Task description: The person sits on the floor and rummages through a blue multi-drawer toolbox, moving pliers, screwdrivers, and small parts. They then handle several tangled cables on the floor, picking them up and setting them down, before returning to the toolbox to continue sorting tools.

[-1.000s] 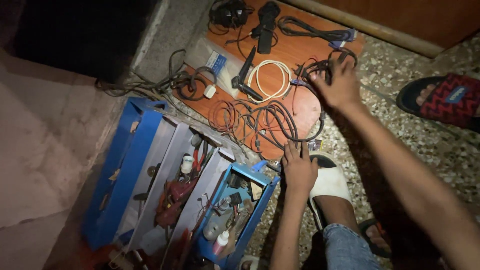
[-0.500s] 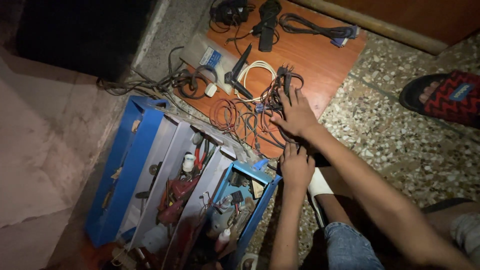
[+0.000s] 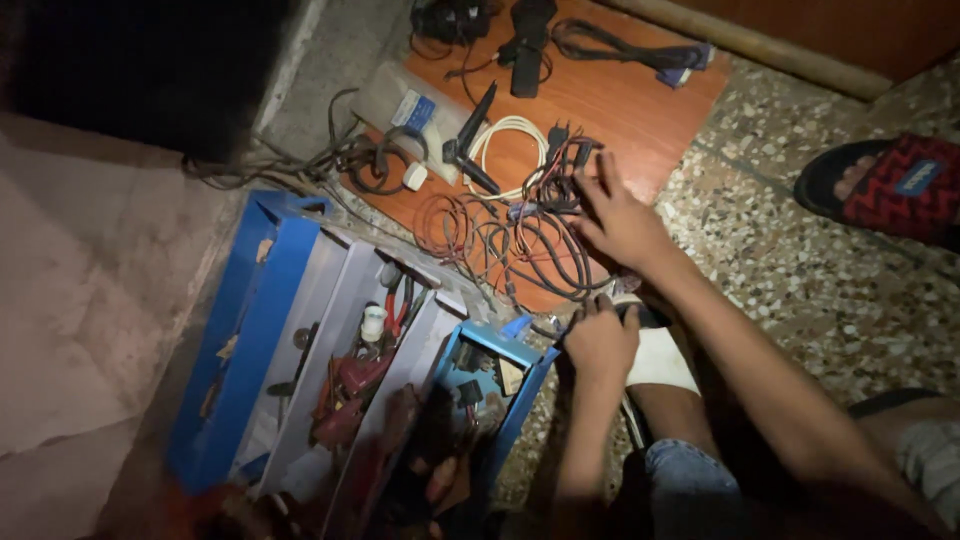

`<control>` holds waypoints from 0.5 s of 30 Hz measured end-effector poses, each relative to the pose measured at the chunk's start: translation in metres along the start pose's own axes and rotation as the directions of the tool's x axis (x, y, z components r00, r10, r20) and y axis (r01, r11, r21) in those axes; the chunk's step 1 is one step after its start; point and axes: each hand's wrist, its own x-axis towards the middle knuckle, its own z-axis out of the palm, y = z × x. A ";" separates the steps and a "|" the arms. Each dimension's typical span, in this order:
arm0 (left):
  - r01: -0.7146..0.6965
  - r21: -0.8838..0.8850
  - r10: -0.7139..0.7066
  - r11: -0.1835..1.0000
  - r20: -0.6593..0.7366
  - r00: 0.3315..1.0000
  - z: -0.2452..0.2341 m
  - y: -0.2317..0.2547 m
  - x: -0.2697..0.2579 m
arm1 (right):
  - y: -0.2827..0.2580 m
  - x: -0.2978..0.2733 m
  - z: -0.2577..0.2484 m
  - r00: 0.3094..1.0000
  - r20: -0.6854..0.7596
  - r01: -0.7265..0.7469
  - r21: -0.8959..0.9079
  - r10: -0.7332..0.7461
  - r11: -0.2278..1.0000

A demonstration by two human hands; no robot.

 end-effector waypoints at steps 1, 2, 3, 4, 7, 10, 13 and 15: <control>-0.026 0.016 0.027 1.000 -0.038 0.999 0.000 -0.007 -0.003 | -0.004 -0.008 -0.007 0.995 0.011 -0.096 -0.013 0.096 0.995; -0.062 0.032 0.065 0.998 -0.081 0.995 0.001 -0.011 -0.002 | -0.007 -0.015 -0.012 0.993 -0.119 -0.030 -0.042 0.025 0.999; -0.060 0.013 0.061 0.998 -0.068 0.996 0.002 -0.011 -0.001 | -0.008 -0.027 -0.013 0.968 -0.244 0.033 -0.081 -0.051 0.996; -0.055 -0.002 0.055 0.998 -0.052 0.997 0.002 -0.013 -0.002 | -0.008 -0.039 -0.009 0.924 -0.359 0.090 -0.124 -0.129 0.988; -0.075 -0.046 0.070 0.996 -0.102 0.992 0.008 -0.013 0.000 | -0.001 -0.066 0.014 0.949 -0.311 0.032 -0.056 -0.048 0.998; -0.123 -0.005 0.120 0.992 -0.206 0.971 0.017 -0.016 -0.004 | 0.005 -0.087 0.042 0.986 -0.165 0.001 0.032 0.004 1.000; -0.095 0.022 0.098 0.995 -0.229 0.969 0.016 -0.018 -0.010 | 0.016 -0.083 0.050 0.983 -0.115 0.131 -0.101 -0.142 0.986; -0.087 -0.004 0.085 0.996 -0.209 0.974 0.019 -0.010 -0.008 | 0.026 -0.069 0.049 0.973 -0.064 0.207 -0.168 -0.221 0.964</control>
